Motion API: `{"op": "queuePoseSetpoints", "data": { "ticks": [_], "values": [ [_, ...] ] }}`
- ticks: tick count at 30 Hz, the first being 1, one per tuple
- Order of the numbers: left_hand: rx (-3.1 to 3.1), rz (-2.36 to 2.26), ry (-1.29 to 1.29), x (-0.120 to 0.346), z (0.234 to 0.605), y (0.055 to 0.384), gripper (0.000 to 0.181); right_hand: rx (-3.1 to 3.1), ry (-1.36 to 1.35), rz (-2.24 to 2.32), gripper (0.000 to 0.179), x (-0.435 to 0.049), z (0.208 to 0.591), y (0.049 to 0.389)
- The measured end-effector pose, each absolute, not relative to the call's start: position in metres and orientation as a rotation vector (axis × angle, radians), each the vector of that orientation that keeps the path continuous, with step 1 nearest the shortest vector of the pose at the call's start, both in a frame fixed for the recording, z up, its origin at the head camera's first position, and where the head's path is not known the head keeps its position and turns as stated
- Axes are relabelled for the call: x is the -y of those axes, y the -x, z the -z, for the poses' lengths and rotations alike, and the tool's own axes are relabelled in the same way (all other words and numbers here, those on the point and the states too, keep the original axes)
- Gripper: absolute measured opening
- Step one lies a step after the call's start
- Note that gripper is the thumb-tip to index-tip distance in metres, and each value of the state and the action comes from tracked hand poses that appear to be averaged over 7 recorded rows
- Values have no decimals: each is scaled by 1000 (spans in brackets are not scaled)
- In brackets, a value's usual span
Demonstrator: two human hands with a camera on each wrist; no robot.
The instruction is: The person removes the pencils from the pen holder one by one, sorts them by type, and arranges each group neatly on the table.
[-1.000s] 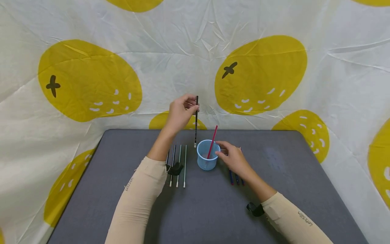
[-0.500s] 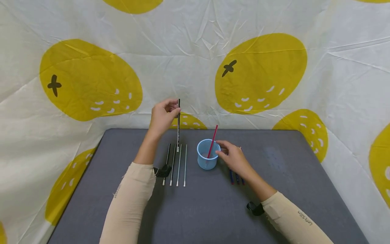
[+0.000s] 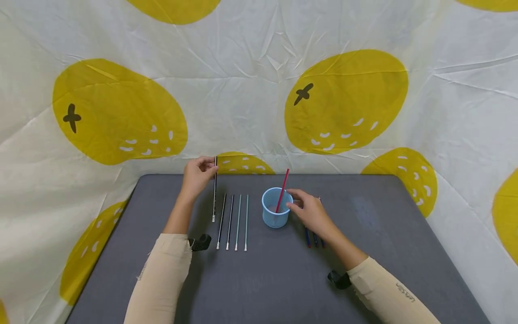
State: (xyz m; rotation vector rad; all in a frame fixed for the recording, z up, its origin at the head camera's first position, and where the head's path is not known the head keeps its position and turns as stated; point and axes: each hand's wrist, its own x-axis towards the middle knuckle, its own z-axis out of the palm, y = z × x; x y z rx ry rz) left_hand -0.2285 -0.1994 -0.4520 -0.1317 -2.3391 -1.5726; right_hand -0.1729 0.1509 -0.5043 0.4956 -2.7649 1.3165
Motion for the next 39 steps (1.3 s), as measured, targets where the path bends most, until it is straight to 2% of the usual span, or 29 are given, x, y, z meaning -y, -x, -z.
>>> {"op": "queuePoseSetpoints", "data": {
  "ticks": [16,27,39],
  "values": [
    [2622,1301,28,227,523,221,27,2786,-489,-1294,47,-148,502,172],
    [2714,1388,24,226,542,219,25,2785,-486,-1289,47,-147,500,172],
    [2749,1242,-46,224,551,212,22,2792,-484,-1287,47,-147,502,173]
  ]
}}
